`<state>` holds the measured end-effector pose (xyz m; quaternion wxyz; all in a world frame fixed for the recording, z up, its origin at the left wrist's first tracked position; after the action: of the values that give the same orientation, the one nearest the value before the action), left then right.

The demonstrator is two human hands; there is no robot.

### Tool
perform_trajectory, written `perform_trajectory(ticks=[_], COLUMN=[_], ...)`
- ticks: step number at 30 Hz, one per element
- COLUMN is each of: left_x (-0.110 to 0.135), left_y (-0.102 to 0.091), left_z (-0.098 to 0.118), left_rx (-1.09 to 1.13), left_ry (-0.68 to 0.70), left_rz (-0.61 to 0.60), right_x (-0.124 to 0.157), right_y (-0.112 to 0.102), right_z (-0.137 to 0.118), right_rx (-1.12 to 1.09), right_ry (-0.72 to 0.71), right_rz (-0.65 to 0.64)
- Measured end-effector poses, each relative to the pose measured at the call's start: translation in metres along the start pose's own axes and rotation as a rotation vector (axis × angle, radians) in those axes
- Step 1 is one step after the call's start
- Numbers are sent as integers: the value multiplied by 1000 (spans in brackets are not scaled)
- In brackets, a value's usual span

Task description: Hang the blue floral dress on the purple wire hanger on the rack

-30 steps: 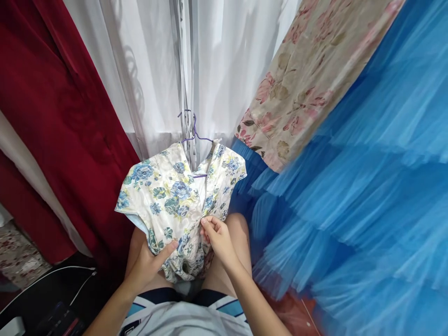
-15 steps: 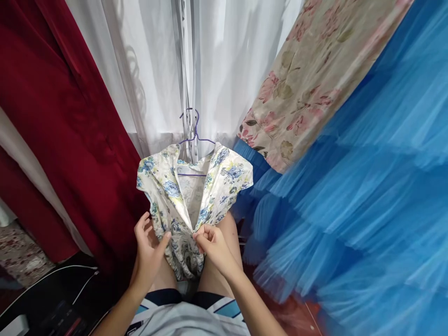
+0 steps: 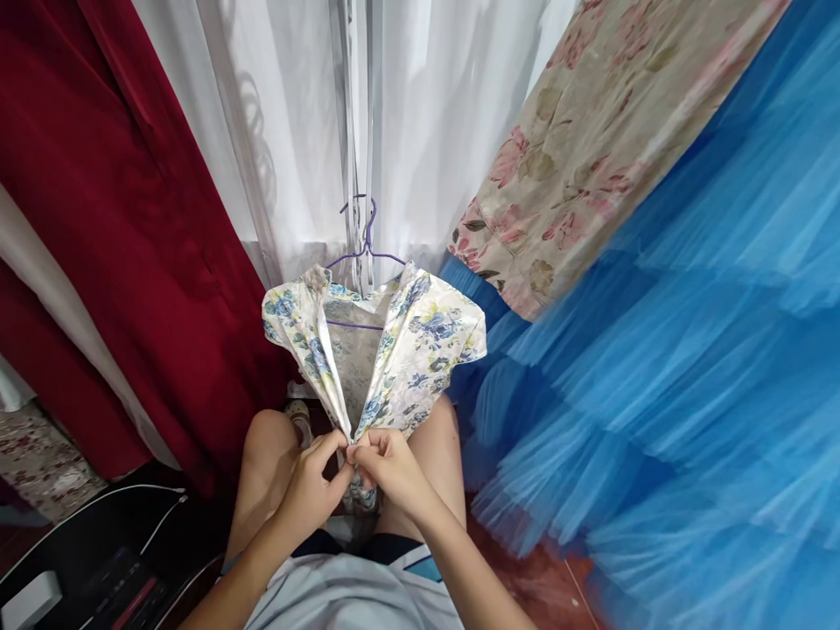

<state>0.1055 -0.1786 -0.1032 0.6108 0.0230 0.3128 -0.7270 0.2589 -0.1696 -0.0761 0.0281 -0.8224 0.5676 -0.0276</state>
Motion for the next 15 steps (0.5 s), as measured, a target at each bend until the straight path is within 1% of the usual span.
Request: perform_trajectory(ticks=[3,6,10,13,15], left_x=[-3,-3,-3,-2,0], left_y=[-5,-5,3,11,13], left_z=[3,3,3,3,3], left_rx=[-41,-99,-157,-176,-184], left_ry=[-4,-13,-9,-2,-2], left_rz=[-80,-91,-107,-126,-133], right_x=[0,1,-3,-20,-38], right_y=[0,-1,-11,-23,-31], right_z=[0,1,-1,-18,-40], right_rx=[37,67,42,1,-11], right_ry=[6,13,5,-28,-96], right_rz=[4,54,155,255,312])
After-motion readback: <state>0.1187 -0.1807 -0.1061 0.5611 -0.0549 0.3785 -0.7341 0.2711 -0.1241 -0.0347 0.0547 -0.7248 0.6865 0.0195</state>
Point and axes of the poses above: each hand's wrist, its own x-axis away from the middle knuckle, its own y-axis out of the palm, z = x × y, the point moved 1 cm from there along -x, towards the middle knuckle, and after that the axes turned 10 degrees about x, right-handed, at the moved point
